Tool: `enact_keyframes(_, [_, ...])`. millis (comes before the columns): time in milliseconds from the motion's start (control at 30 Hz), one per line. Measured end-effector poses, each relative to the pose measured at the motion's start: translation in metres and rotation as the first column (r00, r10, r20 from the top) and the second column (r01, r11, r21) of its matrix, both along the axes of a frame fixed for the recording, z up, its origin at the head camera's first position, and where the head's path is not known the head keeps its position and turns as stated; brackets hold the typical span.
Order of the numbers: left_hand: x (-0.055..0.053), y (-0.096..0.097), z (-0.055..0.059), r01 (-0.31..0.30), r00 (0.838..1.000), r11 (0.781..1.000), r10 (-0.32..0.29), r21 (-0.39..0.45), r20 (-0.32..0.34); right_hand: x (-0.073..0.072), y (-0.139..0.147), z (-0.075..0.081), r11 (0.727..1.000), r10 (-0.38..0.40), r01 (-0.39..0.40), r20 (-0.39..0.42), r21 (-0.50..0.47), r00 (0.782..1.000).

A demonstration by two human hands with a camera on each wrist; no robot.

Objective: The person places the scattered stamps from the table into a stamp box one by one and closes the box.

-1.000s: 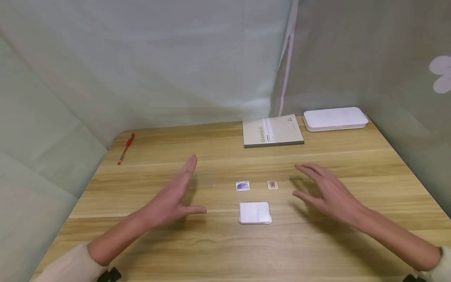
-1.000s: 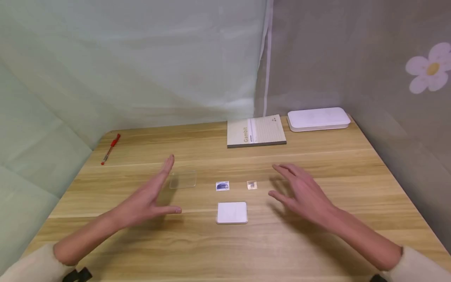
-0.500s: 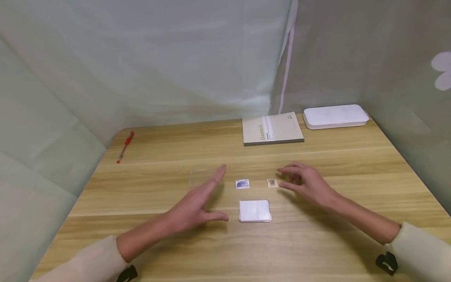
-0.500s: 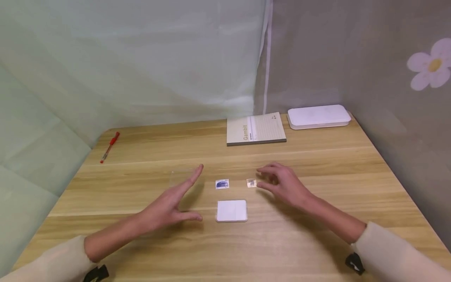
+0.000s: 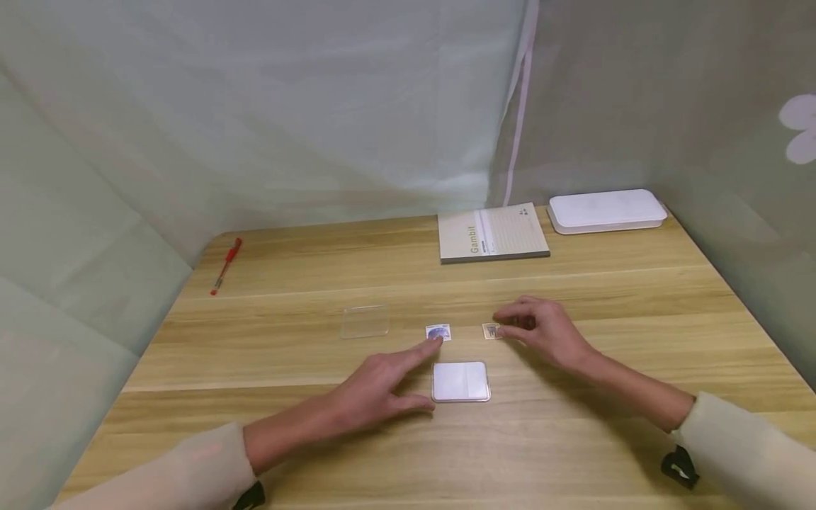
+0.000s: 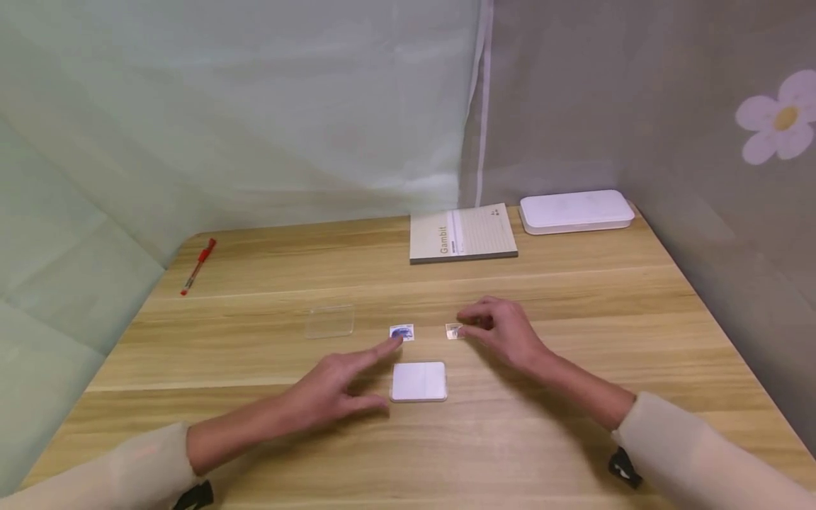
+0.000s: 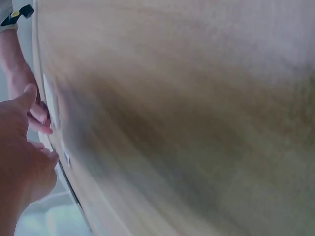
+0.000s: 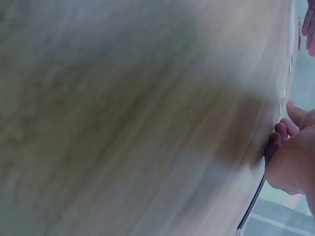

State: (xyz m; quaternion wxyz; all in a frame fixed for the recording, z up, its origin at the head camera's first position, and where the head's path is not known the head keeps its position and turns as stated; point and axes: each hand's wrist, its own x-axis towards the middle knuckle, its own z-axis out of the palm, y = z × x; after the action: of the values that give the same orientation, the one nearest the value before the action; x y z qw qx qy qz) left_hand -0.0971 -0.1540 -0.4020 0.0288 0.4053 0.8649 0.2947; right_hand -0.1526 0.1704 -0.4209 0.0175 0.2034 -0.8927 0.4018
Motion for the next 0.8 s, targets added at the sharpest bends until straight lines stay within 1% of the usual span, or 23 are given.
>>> enact_keyframes(67, [0.001,0.002,-0.003,-0.003,1.0,1.0,0.003,0.005,-0.028,0.0,-0.001,-0.001,1.0,-0.008,0.008,-0.01,0.002,1.0])
enact_keyframes(133, [0.003,0.003,-0.006,-0.014,0.999,1.0,0.014,0.003,-0.039,-0.001,-0.002,-0.002,1.0,-0.012,0.012,-0.018,0.0,1.0])
enact_keyframes(333, [0.006,0.007,-0.011,-0.043,0.999,0.999,0.043,-0.003,-0.033,-0.001,-0.004,-0.005,1.0,-0.02,0.02,-0.046,-0.009,0.999])
enact_keyframes(467, [0.007,0.007,-0.013,-0.063,0.998,0.998,0.063,-0.012,-0.016,0.0,-0.005,-0.006,1.0,-0.025,0.024,-0.062,-0.014,0.998])
enact_keyframes(600, [0.008,0.008,-0.013,-0.078,0.997,0.997,0.078,-0.016,0.012,0.0,-0.006,-0.007,0.999,-0.029,0.028,-0.079,-0.015,0.996])
enact_keyframes(800, [0.009,0.009,-0.012,-0.089,0.996,0.996,0.09,-0.026,0.012,-0.001,-0.007,-0.006,0.999,-0.032,0.031,-0.097,-0.009,0.995])
